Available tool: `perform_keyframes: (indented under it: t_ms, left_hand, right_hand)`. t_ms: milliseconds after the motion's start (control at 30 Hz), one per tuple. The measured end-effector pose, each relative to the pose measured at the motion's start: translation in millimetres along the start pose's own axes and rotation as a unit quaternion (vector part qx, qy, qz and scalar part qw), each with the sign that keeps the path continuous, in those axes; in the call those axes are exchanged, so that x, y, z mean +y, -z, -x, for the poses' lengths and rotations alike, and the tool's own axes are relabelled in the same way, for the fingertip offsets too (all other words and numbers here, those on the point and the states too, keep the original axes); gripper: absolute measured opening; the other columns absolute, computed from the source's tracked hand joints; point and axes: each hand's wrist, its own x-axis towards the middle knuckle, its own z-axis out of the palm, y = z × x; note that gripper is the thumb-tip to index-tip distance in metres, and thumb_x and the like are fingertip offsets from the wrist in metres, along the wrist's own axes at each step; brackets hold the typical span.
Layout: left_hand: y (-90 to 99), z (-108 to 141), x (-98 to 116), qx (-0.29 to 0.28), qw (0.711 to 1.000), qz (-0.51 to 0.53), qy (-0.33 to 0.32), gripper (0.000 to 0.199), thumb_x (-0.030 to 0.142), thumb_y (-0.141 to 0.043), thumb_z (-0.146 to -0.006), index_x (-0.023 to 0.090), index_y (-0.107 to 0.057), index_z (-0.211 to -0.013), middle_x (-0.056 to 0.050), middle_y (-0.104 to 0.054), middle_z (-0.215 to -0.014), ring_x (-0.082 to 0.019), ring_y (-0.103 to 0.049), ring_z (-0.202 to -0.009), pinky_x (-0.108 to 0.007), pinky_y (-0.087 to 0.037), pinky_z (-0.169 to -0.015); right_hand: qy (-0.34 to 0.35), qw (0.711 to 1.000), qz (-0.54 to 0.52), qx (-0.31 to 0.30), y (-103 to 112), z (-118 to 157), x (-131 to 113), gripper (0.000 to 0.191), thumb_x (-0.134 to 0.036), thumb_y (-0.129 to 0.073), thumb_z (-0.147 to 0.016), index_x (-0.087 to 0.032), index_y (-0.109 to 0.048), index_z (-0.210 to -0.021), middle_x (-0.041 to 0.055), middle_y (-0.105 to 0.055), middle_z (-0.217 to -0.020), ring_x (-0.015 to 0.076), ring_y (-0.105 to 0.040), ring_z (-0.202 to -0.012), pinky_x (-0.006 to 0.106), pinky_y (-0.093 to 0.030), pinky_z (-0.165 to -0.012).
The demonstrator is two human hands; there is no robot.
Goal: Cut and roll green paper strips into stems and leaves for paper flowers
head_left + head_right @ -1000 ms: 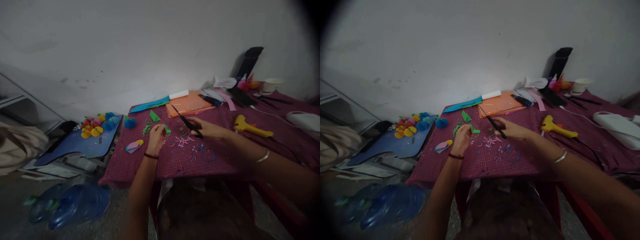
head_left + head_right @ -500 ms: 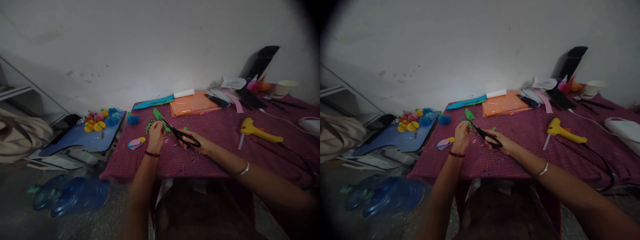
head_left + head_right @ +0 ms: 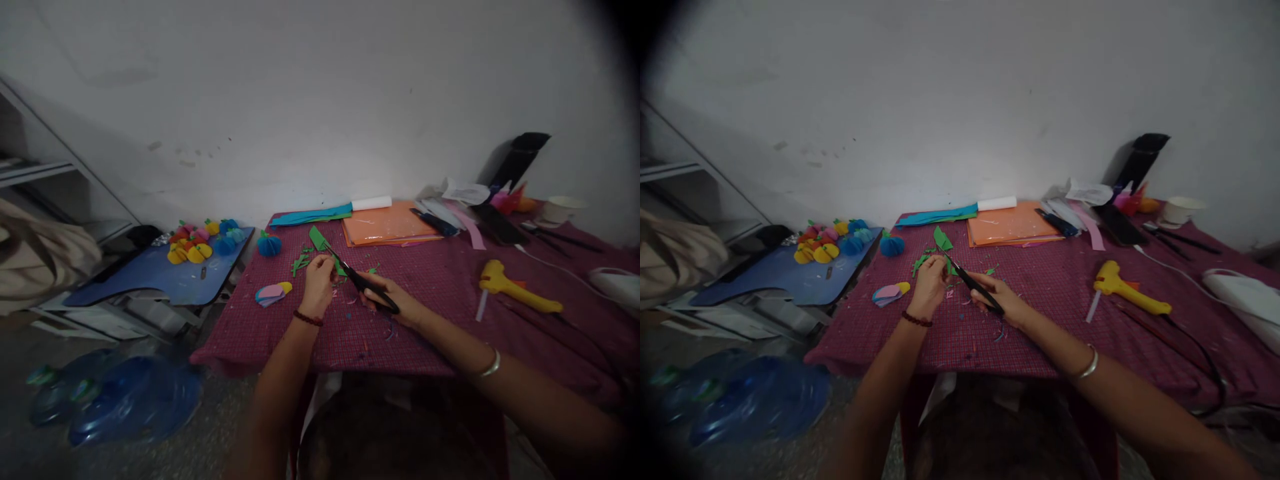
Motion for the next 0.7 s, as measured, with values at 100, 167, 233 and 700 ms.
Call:
perform_keyframes:
  t_ms: [100, 167, 233, 700]
  left_hand:
    - [-0.3, 0, -1, 0.003, 1.000, -0.004, -0.003, 0.015, 0.022, -0.062, -0.064, 0.017, -0.049, -0.060, 0.008, -0.042, -0.048, -0.005, -0.038, -0.042, -0.020, -0.026, -0.042]
    - [-0.9, 1, -1, 0.007, 1.000, -0.009, -0.004, 0.014, 0.022, -0.061, -0.064, 0.017, -0.048, -0.060, 0.008, -0.042, -0.049, -0.005, -0.039, -0.043, -0.020, -0.027, -0.043]
    - [-1.5, 1, 0, 0.009, 1.000, -0.010, -0.003, 0.014, 0.022, -0.061, -0.064, 0.017, -0.048, -0.060, 0.008, -0.042, -0.049, -0.005, -0.039, -0.043, -0.021, -0.028, -0.043]
    - [-1.9, 1, -2, 0.005, 1.000, -0.015, -0.009, 0.010, 0.020, -0.059, -0.064, 0.017, -0.049, -0.060, 0.008, -0.043, -0.050, -0.005, -0.038, -0.042, -0.021, -0.026, -0.043]
  right_hand:
    - [0.005, 1.000, 0.014, 0.007, -2, 1, -1, 0.068, -0.049, -0.066, -0.080, -0.015, -0.047, -0.136, -0.0034, -0.049, -0.067, 0.0077, -0.041, -0.054, 0.022, -0.032, -0.051]
    - [0.003, 1.000, 0.017, 0.008, -3, 2, -2, 0.069, -0.049, -0.065, -0.080, -0.014, -0.046, -0.137, -0.0030, -0.049, -0.067, 0.0079, -0.042, -0.054, 0.022, -0.032, -0.051]
    - [0.000, 1.000, 0.015, 0.009, -4, 2, -3, 0.070, -0.049, -0.065, -0.081, -0.013, -0.045, -0.137, -0.0023, -0.050, -0.069, 0.0078, -0.042, -0.054, 0.023, -0.032, -0.050]
    - [-0.036, 0.998, -0.012, 0.044, -9, 5, -11, 0.076, -0.052, -0.069, -0.074, -0.011, -0.048, -0.135, -0.0037, -0.048, -0.065, 0.0065, -0.038, -0.049, 0.022, -0.028, -0.045]
